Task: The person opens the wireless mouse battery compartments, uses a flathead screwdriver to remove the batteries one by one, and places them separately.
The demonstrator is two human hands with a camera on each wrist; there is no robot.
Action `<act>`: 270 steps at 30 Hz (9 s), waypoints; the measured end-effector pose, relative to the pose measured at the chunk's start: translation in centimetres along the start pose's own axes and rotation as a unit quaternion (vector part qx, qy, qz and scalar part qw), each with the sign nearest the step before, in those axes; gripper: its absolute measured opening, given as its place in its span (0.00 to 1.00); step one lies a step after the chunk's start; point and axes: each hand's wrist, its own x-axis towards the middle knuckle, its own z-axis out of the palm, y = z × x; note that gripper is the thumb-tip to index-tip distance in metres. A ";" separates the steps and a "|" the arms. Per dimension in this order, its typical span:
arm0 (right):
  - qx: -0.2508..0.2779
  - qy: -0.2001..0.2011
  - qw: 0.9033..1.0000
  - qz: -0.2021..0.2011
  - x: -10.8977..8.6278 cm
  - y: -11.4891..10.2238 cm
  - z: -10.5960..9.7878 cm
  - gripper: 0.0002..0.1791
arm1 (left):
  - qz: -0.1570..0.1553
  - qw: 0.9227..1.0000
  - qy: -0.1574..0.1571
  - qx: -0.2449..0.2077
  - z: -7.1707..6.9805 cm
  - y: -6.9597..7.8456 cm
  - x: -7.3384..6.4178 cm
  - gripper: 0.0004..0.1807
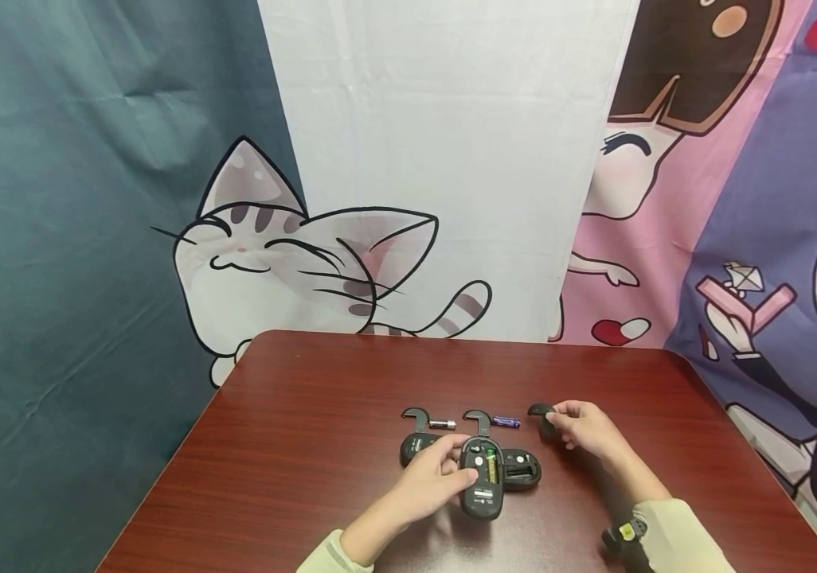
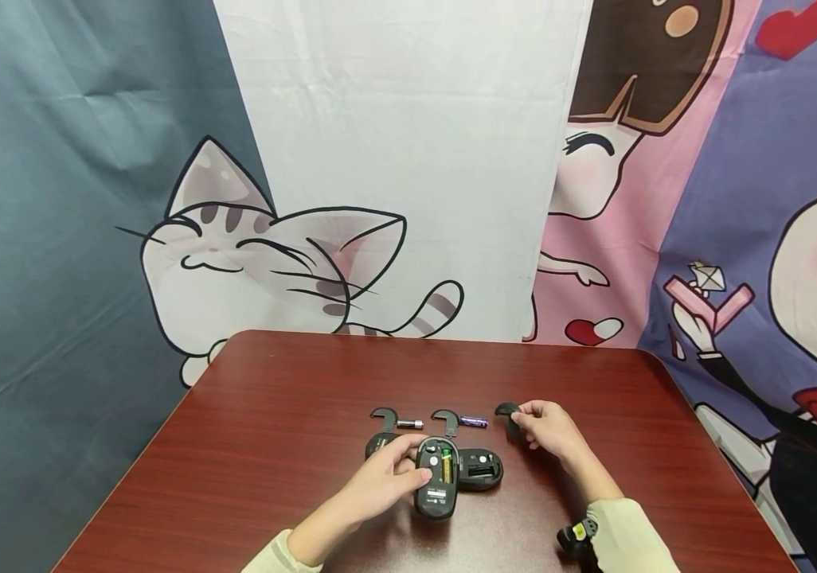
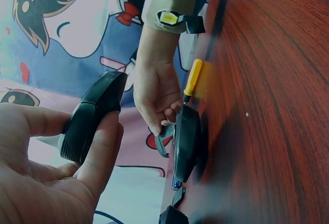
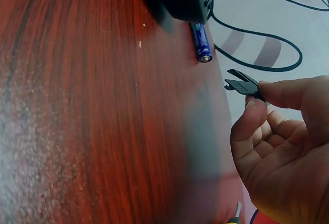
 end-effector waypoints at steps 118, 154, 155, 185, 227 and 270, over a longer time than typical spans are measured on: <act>-0.307 0.055 0.950 0.018 -6.1 3.5 -4.4 0.18 | -0.006 0.998 0.004 -0.057 -0.4 0.2 -0.3 0.27; -0.165 0.303 0.932 -0.107 -10.6 -2.8 -5.0 0.16 | 0.022 0.999 -0.012 -0.041 -0.5 0.1 -0.1 0.29; -0.160 0.306 0.932 -0.109 -10.7 -3.0 -5.0 0.16 | 0.023 0.999 -0.014 -0.042 -0.5 0.1 -0.1 0.29; 0.150 0.179 0.955 -0.184 -15.1 -8.2 -2.4 0.15 | 0.040 0.999 0.016 -0.010 -0.8 0.6 0.7 0.23; -0.139 0.235 0.826 -0.493 -15.6 -10.9 5.4 0.19 | 0.065 0.995 0.069 0.016 -0.3 1.6 1.0 0.19; 0.492 0.070 0.825 -0.270 -11.1 -4.2 6.2 0.18 | 0.031 0.996 0.078 0.037 -1.9 1.8 1.5 0.19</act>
